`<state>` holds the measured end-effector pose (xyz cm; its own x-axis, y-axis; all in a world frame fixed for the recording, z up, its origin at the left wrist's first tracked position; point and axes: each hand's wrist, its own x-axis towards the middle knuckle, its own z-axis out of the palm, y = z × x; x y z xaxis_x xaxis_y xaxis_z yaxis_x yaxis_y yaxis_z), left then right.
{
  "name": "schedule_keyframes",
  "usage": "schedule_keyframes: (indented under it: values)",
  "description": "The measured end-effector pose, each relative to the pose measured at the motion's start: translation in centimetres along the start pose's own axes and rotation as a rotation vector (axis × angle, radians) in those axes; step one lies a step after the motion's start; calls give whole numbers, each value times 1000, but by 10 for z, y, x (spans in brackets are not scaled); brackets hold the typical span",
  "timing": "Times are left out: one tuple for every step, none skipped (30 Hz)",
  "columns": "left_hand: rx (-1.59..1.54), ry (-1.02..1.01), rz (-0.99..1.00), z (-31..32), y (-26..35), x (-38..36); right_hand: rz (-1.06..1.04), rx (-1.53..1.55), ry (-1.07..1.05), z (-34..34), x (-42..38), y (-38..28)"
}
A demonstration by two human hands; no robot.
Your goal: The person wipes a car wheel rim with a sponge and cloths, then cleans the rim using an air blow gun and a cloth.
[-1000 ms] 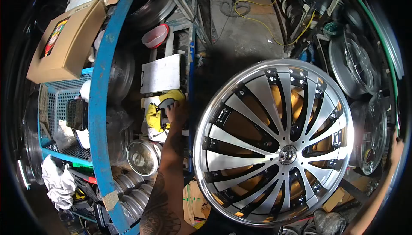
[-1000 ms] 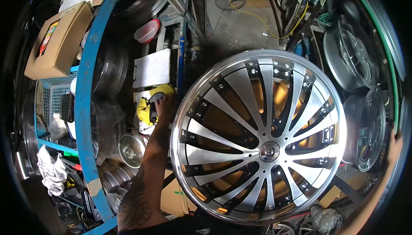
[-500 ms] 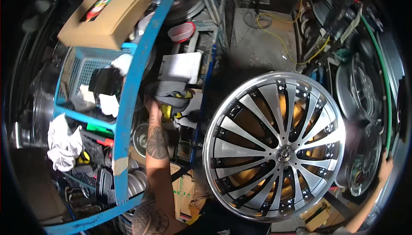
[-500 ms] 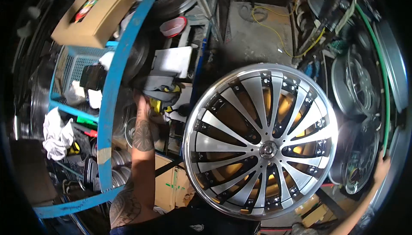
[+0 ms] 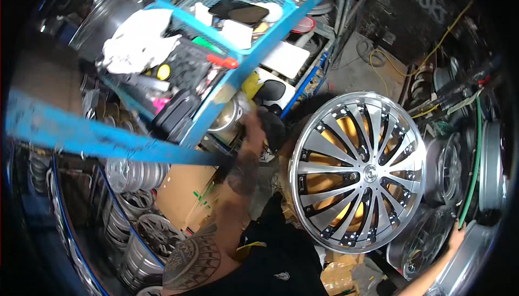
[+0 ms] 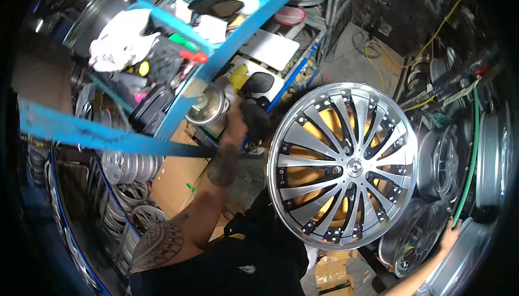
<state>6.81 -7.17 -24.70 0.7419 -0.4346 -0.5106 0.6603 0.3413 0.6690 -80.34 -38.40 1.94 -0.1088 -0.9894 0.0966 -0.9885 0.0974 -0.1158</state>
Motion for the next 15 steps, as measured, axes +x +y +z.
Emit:
schedule_keyframes:
  values:
    - [12, 34, -26, -14, -29, -16, -19, 16, -11, 6, 12, 14]
    - [24, 67, -53, -20, -52, -40, -52, 30, -16, 12, 20, 23]
    - [88, 106, -32, -49, -85, -48, -71, -15, -15, 12, 25, 24]
    - [-158, -15, -213, -71, -105, -70, -88, -61, -15, 13, 27, 24]
    - [-400, -143, -390, -94, -118, -94, -102, -105, -15, 17, 29, 26]
    - [-444, -115, -456, -122, -131, -117, -105, -3, 4, 24, 31, 31]
    - [-490, -88, -525, -148, -145, -143, -101, 122, -45, 27, 35, 34]
    - [-250, -181, -208, -172, -162, -182, -95, 246, -94, 28, 38, 37]
    - [-268, -184, -155, -175, -162, -214, -87, 369, -142, 33, 46, 43]
    - [-287, -187, -103, -178, -160, -247, -148, 441, -55, 56, 70, 71]
    - [-566, -105, -315, -181, -156, -270, -167, 416, -93, 53, 72, 68]
    - [-493, -77, -425, -202, -158, -280, -146, 369, -99, 44, 65, 53]
    - [-418, -46, -533, -244, -175, -282, -125, 320, -107, 40, 60, 47]
    - [-341, -13, -641, -280, -195, -283, -143, 326, -54, 38, 56, 42]
    - [-449, -216, -626, -303, -212, -283, -161, 332, -3, 45, 61, 46]
